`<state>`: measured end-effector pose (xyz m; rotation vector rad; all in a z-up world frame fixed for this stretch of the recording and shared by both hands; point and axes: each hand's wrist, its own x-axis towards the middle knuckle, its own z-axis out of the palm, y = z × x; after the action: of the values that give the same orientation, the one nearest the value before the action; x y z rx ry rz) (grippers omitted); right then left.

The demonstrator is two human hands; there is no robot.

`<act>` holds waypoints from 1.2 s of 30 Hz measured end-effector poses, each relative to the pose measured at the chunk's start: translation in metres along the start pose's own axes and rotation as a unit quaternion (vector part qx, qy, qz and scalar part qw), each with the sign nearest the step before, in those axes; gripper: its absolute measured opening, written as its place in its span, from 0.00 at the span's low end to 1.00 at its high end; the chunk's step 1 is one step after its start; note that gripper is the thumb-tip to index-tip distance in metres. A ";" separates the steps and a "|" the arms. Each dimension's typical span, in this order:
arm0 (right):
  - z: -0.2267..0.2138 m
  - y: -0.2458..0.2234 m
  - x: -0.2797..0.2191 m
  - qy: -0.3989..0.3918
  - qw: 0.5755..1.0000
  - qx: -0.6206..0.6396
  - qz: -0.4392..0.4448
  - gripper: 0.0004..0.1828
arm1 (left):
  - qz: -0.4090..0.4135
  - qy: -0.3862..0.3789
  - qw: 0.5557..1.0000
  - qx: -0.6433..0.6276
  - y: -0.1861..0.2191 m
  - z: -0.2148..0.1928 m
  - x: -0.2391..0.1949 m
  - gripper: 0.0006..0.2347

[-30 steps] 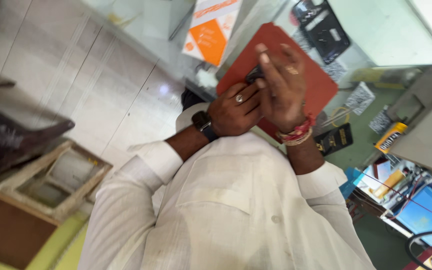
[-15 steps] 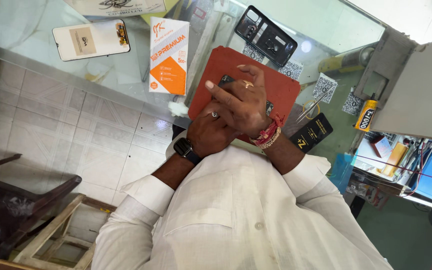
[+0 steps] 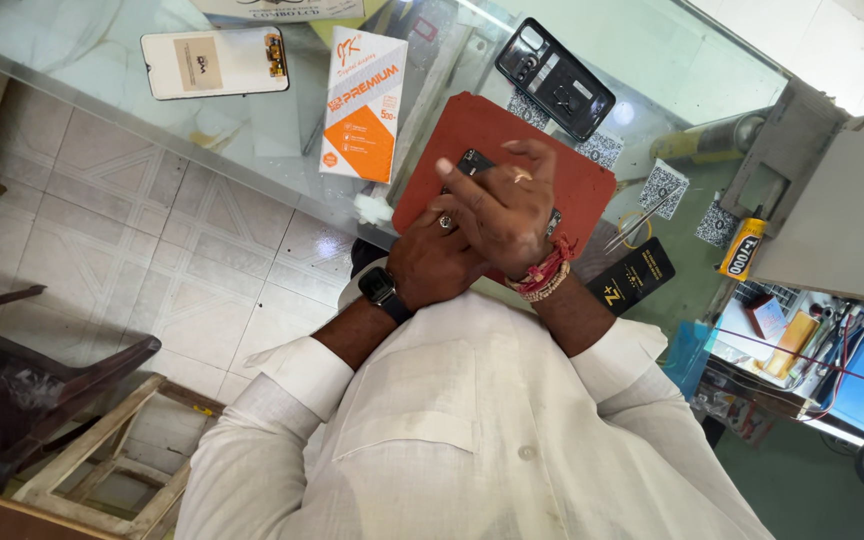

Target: The person uses a screwdriver to remove screws from the back of a disassembled mobile phone, then detaches the battery connector and removes the battery. They reattach the connector, place the battery back, and reinsert the screws to reassemble the phone.

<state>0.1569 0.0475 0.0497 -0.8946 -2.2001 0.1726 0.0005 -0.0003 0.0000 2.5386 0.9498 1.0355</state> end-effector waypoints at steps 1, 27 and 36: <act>0.000 -0.002 0.000 0.002 1.000 -0.026 0.014 0.28 | -0.001 -0.005 1.000 0.001 0.000 0.000 0.000 0.08; -0.004 -0.008 0.002 0.012 1.000 -0.008 -0.018 0.27 | -0.109 -0.120 0.985 -0.053 0.002 0.008 0.004 0.14; 0.000 -0.010 -0.002 0.033 0.999 -0.029 -0.003 0.25 | -0.110 -0.114 0.986 -0.055 0.004 0.010 0.009 0.16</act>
<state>0.1518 0.0385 0.0522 -0.9133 -2.1548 0.0756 0.0138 0.0024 -0.0007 2.3370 1.0471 0.6956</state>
